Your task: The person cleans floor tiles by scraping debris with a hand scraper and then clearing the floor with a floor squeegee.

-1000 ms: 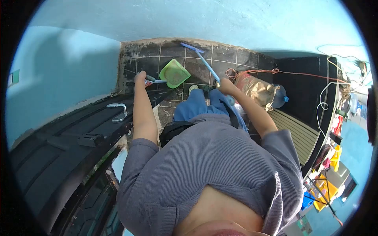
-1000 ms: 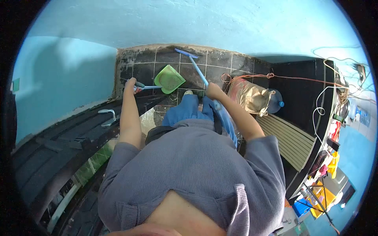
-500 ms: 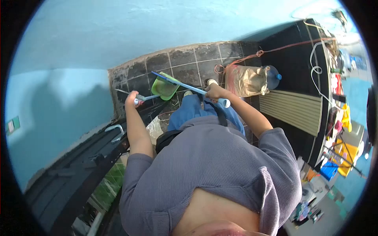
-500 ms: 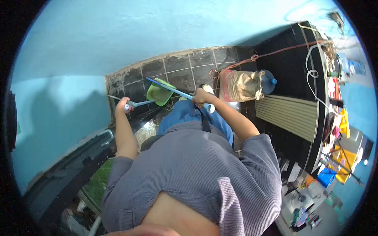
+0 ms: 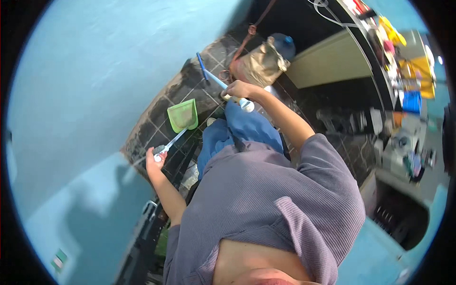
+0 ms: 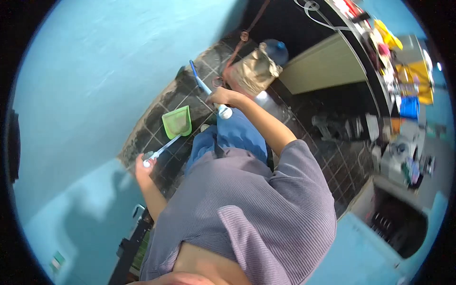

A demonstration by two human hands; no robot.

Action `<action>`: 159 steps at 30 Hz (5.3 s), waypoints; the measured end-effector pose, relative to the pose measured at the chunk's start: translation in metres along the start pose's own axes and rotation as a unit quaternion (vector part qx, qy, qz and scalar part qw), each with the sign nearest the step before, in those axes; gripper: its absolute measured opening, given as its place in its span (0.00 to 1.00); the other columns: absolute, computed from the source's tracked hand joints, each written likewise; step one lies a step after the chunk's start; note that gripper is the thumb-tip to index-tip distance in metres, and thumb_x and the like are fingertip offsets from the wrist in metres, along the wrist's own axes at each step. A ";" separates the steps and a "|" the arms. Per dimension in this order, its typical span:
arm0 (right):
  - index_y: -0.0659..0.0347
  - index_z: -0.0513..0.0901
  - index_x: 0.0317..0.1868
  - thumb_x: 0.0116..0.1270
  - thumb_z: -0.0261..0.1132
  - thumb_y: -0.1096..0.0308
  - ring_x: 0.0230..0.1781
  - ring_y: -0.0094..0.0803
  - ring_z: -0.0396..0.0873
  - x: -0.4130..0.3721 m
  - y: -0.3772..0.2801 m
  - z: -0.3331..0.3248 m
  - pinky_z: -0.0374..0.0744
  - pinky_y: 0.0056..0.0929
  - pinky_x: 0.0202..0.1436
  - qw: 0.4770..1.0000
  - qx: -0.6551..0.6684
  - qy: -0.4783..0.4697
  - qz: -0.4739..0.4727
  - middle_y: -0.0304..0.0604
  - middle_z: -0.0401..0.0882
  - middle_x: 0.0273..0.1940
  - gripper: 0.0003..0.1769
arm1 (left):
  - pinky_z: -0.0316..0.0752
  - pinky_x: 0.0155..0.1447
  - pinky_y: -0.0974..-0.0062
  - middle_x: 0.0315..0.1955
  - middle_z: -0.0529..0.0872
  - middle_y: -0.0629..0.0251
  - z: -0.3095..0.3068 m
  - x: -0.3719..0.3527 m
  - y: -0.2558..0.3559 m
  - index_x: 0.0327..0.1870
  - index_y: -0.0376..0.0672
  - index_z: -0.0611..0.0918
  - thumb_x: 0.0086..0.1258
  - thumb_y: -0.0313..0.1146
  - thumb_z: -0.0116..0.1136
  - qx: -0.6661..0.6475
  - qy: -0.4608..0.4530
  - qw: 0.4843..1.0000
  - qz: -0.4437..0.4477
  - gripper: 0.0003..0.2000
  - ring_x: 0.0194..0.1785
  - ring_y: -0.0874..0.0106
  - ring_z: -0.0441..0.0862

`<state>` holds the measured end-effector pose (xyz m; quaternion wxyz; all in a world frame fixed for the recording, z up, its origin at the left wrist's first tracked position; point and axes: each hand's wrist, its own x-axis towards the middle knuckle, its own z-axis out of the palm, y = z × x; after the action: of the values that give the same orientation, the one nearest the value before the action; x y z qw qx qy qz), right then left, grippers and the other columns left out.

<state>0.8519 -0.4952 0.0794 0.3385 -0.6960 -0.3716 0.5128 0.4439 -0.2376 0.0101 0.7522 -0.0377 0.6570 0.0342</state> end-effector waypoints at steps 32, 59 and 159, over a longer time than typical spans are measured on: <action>0.63 0.70 0.37 0.54 0.32 0.26 0.05 0.23 0.65 -0.376 0.028 -0.117 0.64 0.15 0.05 0.779 0.448 0.425 -0.112 0.42 0.67 0.11 0.44 | 0.64 0.13 0.82 0.18 0.76 0.60 0.190 -0.147 -0.128 0.29 0.39 0.72 0.59 0.47 0.51 0.439 0.021 0.883 0.165 0.17 0.15 0.73 0.71; 0.57 0.72 0.34 0.55 0.42 0.31 0.22 0.40 0.80 -0.452 0.113 0.118 0.80 0.25 0.20 0.585 0.465 0.663 -0.037 0.53 0.78 0.25 0.34 | 0.64 0.13 0.85 0.18 0.79 0.61 0.260 -0.183 -0.203 0.25 0.33 0.77 0.60 0.42 0.49 0.746 -0.138 0.623 0.191 0.17 0.12 0.78 0.71; 0.62 0.76 0.28 0.55 0.64 0.59 0.36 0.30 0.73 -0.644 0.441 -0.052 0.72 0.28 0.40 0.896 -0.112 0.396 -0.165 0.42 0.75 0.30 0.14 | 0.72 0.35 0.65 0.24 0.78 0.66 0.085 -0.038 -0.934 0.46 0.38 0.75 0.63 0.39 0.44 0.209 -0.123 0.966 0.095 0.16 0.28 0.69 0.76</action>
<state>0.8501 -1.2746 0.0142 0.4573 -0.8036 -0.3711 0.0861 0.6167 -1.1585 0.0698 0.8117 0.1871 0.5526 -0.0278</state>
